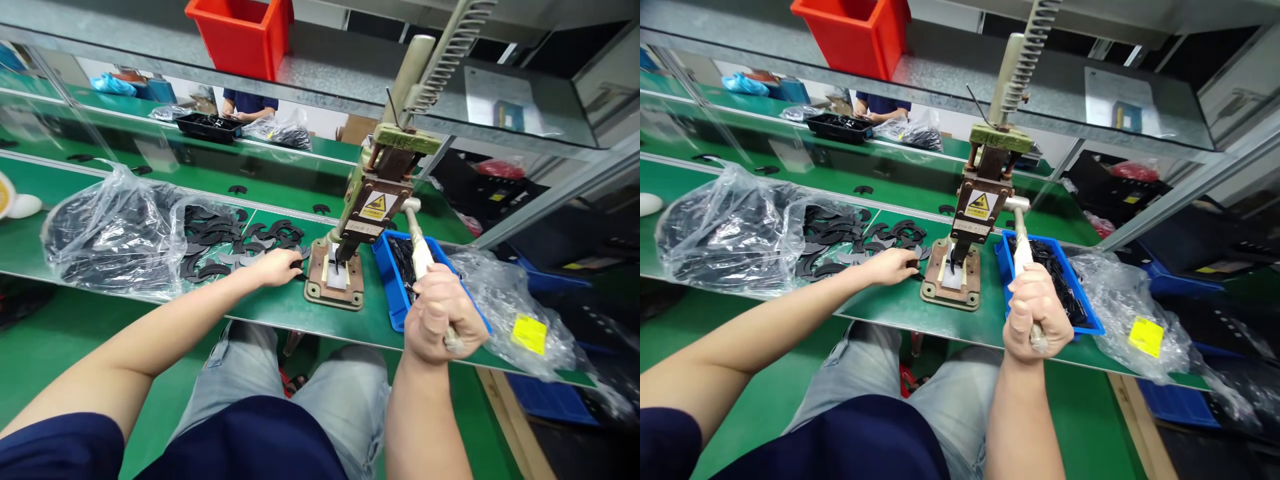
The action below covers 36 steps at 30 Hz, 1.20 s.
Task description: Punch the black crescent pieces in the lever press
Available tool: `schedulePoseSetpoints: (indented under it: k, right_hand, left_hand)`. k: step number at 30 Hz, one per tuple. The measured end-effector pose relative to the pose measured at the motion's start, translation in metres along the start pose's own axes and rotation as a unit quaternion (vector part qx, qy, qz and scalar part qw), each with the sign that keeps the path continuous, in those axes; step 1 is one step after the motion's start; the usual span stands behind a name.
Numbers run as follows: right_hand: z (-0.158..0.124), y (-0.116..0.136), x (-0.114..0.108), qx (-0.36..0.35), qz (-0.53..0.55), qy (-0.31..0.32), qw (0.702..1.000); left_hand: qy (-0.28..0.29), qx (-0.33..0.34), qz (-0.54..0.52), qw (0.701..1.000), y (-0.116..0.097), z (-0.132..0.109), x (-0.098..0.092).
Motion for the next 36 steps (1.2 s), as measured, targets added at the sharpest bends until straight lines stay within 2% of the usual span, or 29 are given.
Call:
schedulePoseSetpoints:
  k: [2, 4, 7, 10, 13, 16, 21, 28, 36]
  right_hand:
    - [0.000, -0.001, 0.001, 0.008, -0.001, 0.009, 1.000]
    - [0.000, -0.001, 0.001, 0.013, -0.001, 0.014, 1.000]
    - [-0.001, -0.001, 0.000, 0.006, -0.001, 0.008, 1.000]
    - [-0.001, -0.001, -0.001, -0.004, -0.001, -0.003, 1.000]
    - [-0.001, -0.002, -0.001, 0.000, -0.008, -0.004, 1.000]
    - [-0.001, -0.002, -0.001, 0.006, -0.009, 0.002, 1.000]
    - [-0.001, -0.002, -0.001, 0.010, -0.008, 0.005, 1.000]
    - [-0.001, -0.002, 0.000, -0.001, -0.006, -0.010, 1.000]
    - [0.000, -0.002, -0.001, -0.003, -0.005, -0.019, 1.000]
  left_hand:
    - [-0.024, -0.074, -0.070, 0.995, 0.009, -0.003, 0.014]
    - [-0.040, -0.120, -0.167, 0.978, 0.016, -0.005, 0.026]
    - [-0.037, -0.138, -0.321, 0.936, 0.017, 0.000, 0.032]
    - [-0.009, -0.145, -0.404, 0.903, 0.009, 0.015, 0.028]
    - [0.015, -0.137, -0.414, 0.900, -0.006, 0.033, 0.025]
    - [0.032, -0.124, -0.401, 0.907, -0.017, 0.049, 0.034]
    - [0.045, -0.120, -0.397, 0.909, -0.014, 0.064, 0.045]
    - [0.096, -0.116, -0.414, 0.898, -0.017, 0.067, 0.042]
    - [0.101, -0.134, -0.402, 0.900, -0.017, 0.065, 0.043]
Point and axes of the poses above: each hand's wrist, its own z-axis towards the middle knuckle, its own x-axis out of the palm, y = z × x, the point moved 9 cm from there along z, towards the middle knuckle, and after that the axes turned 7 degrees about z, right-handed, at the moved point
